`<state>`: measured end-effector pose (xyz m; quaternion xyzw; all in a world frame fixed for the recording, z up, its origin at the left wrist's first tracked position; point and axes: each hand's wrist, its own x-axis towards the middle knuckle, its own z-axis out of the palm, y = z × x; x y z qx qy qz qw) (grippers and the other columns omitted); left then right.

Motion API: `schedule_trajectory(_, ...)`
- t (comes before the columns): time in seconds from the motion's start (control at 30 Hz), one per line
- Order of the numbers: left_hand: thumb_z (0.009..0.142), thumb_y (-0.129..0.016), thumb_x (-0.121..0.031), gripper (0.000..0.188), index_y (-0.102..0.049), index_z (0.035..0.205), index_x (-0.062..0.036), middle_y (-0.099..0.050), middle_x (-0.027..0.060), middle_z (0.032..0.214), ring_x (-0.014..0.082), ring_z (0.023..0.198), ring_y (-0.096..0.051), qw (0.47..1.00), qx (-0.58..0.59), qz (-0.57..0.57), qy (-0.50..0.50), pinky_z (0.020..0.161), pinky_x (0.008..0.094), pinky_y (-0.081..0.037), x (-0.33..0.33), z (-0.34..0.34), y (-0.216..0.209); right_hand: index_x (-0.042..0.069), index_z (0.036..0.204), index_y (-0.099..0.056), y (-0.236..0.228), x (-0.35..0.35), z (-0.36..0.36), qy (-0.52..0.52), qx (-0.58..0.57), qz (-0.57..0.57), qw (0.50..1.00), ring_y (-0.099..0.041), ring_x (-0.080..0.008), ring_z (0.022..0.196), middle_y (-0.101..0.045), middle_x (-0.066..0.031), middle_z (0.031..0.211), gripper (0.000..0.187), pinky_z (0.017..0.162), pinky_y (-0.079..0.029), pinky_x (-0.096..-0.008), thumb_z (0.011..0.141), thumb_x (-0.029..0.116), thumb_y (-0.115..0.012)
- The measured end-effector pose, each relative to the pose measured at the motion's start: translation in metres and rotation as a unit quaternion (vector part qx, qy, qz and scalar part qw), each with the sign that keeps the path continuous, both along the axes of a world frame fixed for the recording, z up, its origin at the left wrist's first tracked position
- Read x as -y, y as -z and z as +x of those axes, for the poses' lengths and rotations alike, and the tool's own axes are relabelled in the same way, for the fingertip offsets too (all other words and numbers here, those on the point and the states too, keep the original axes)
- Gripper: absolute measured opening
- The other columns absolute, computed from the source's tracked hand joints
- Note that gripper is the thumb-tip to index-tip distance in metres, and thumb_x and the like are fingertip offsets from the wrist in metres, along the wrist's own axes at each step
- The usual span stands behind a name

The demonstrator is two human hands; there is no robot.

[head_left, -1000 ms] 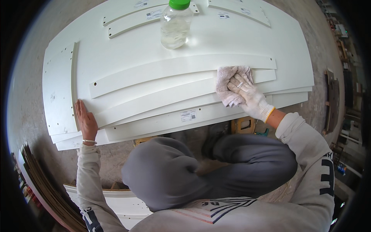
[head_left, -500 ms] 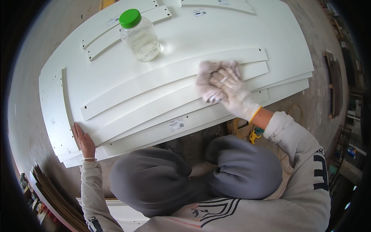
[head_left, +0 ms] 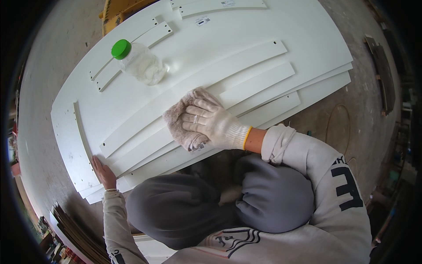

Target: The person sits on the floor and wipes white flat panels with a cloth, occasionally using a plastic bottle to apply liquid. They then use a blue scraper to remove labels from the panels.

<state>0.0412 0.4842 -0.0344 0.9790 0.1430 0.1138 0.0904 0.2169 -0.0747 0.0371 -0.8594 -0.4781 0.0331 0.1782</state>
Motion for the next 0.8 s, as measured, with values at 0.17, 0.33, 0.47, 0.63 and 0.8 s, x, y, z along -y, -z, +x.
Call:
schedule_trajectory(0.17,0.096,-0.039,-0.005,0.06,-0.036,0.154,0.0113,-0.036,0.0321,0.161,0.0454,0.152,-0.033,1.0,-0.01,0.015,-0.022,0.128,0.0488,-0.026,-0.007,-0.001,0.001,0.014,0.145,-0.061,-0.006,0.105,0.022,0.207,0.071,-0.11,0.969,-0.04,-0.0244,0.151,-0.057,-0.0046,0.154,0.05,0.131,-0.015,-0.0477,0.102,0.038,-0.052)
schedule_trajectory(0.33,0.097,-0.049,-0.005,0.06,-0.038,0.154,0.008,-0.037,0.0306,0.161,0.0461,0.15,-0.035,0.989,0.067,0.103,-0.084,0.125,0.0521,-0.029,0.017,0.001,-0.022,0.009,0.125,-0.065,0.003,0.226,0.044,0.568,-0.032,0.065,0.82,-0.062,-0.0254,0.106,-0.066,-0.0159,0.119,0.035,0.092,-0.047,-0.045,0.101,0.034,-0.061)
schedule_trajectory(0.47,0.095,-0.063,-0.003,0.059,-0.047,0.151,0.0009,-0.053,0.0231,0.148,0.0435,0.137,-0.048,0.982,0.065,-0.036,0.172,0.115,0.0534,-0.038,0.187,0.058,-0.086,0.005,0.114,-0.065,-0.018,0.274,-0.031,0.579,-0.222,0.554,0.555,-0.048,-0.0078,0.049,-0.059,-0.0006,0.075,0.03,0.04,-0.036,-0.0265,0.106,0.035,-0.062)
schedule_trajectory(0.63,0.075,-0.088,-0.027,0.092,-0.046,0.154,-0.0036,-0.055,0.0178,0.146,0.0392,0.132,-0.051,0.94,-0.06,-0.053,0.331,0.112,0.0501,-0.041,0.301,0.086,-0.083,0.008,0.082,-0.056,-0.007,0.196,-0.069,0.533,-0.198,0.701,0.431,-0.046,-0.0103,0.041,-0.056,-0.002,0.065,0.037,0.035,-0.038,-0.0275,0.107,0.035,-0.061)
schedule_trajectory(0.8,0.075,-0.088,-0.028,0.072,-0.057,0.134,-0.0009,-0.055,0.0162,0.121,0.0374,0.112,-0.052,0.935,-0.081,-0.113,0.327,0.1,0.0488,-0.043,0.324,0.111,-0.08,0.009,0.074,-0.054,-0.021,0.18,-0.106,0.565,-0.258,0.618,0.482,-0.041,-0.01,0.039,-0.055,-0.0009,0.061,0.046,0.036,-0.035,-0.0282,0.109,0.039,-0.057)
